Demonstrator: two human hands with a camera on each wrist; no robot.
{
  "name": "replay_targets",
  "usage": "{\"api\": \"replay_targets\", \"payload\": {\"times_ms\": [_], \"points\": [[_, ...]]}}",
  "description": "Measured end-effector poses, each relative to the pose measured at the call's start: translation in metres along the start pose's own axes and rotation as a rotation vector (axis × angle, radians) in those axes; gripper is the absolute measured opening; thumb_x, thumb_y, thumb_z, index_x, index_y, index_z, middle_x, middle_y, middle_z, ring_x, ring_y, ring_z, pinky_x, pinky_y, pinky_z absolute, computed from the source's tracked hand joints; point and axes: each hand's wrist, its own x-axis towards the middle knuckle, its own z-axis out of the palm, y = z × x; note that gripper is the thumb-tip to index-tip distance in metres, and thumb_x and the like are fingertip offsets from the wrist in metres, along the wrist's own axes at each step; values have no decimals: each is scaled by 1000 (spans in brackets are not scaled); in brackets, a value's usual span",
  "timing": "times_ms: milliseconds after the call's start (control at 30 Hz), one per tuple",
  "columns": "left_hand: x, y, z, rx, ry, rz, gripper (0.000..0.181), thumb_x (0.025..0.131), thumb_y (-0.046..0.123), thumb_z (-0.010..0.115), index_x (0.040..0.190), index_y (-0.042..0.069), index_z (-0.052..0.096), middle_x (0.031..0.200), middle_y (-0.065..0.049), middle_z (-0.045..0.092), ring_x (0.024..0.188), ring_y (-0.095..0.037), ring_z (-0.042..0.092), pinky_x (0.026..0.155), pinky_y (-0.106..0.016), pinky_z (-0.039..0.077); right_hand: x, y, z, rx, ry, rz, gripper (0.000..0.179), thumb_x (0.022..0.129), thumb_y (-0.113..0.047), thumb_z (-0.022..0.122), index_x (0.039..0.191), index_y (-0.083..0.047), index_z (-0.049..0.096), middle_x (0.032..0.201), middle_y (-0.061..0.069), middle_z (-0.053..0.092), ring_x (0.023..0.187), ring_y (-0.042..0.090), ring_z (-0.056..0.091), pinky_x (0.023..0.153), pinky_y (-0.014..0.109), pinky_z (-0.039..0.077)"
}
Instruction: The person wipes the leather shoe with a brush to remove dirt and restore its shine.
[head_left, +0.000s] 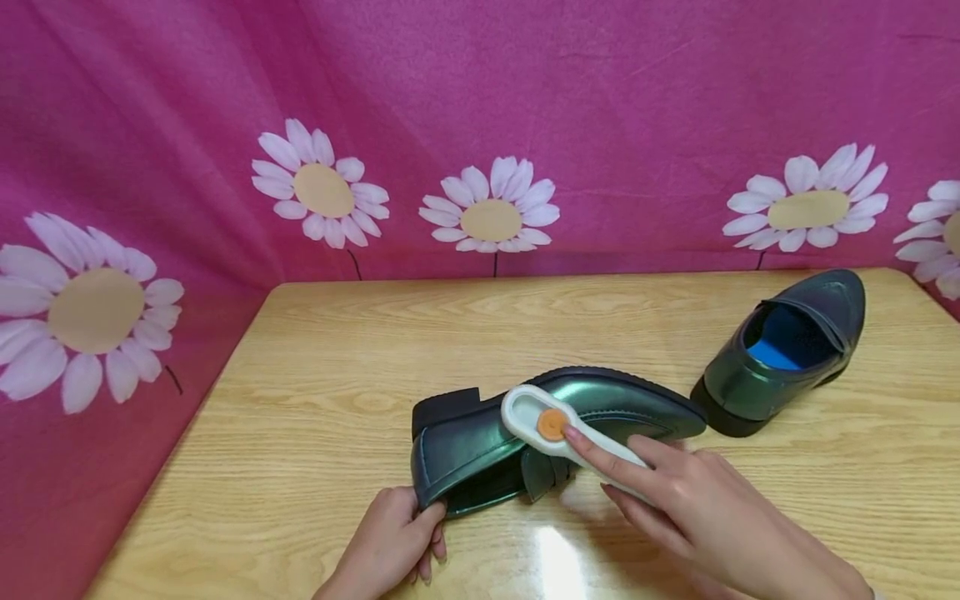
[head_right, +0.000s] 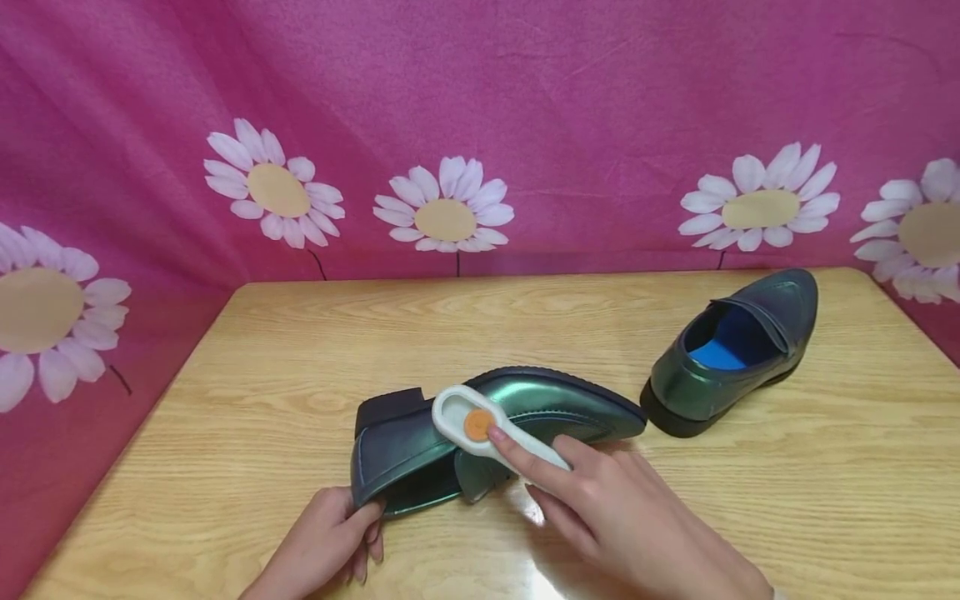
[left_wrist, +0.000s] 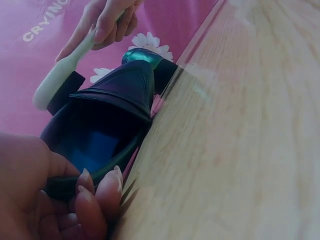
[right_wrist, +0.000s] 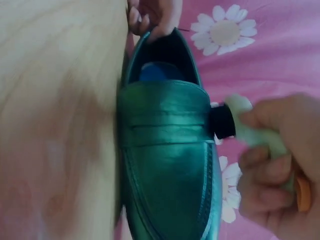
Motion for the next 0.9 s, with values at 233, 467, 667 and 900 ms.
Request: {"api": "replay_targets", "payload": {"times_ms": [233,467,667,900], "points": [[-1,0,0,-1,-1,-6,36,94,13,48,62,6,62,56,2,61,39,-11,53,39,-23,37,2,-3,7,-28,52,19,76,87,-17,71,150,-36,32,74,-13,35,55,-3,31,49,17,34],[-1,0,0,18,7,7,36,94,13,48,61,7,62,55,3,61,38,-10,53,38,-24,37,3,-8,7,-28,45,-19,78,87,-18,71,150,-38,30,75,-15,36,55,-3,31,50,16,34],[0,0,0,4,1,-1,36,94,14,48,62,6,62,56,2,61,38,-11,53,39,-24,37,6,-12,12,-120,146,49,80,84,-17,74,149,-37,33,73,-12,34,53,-2,28,48,17,30],[0,0,0,-14,-9,-17,36,95,14,48,63,6,62,57,1,61,40,-11,52,39,-22,35,5,-12,15,79,-49,-105,75,89,-19,70,151,-34,30,76,-14,36,51,-6,31,47,15,33]]}}
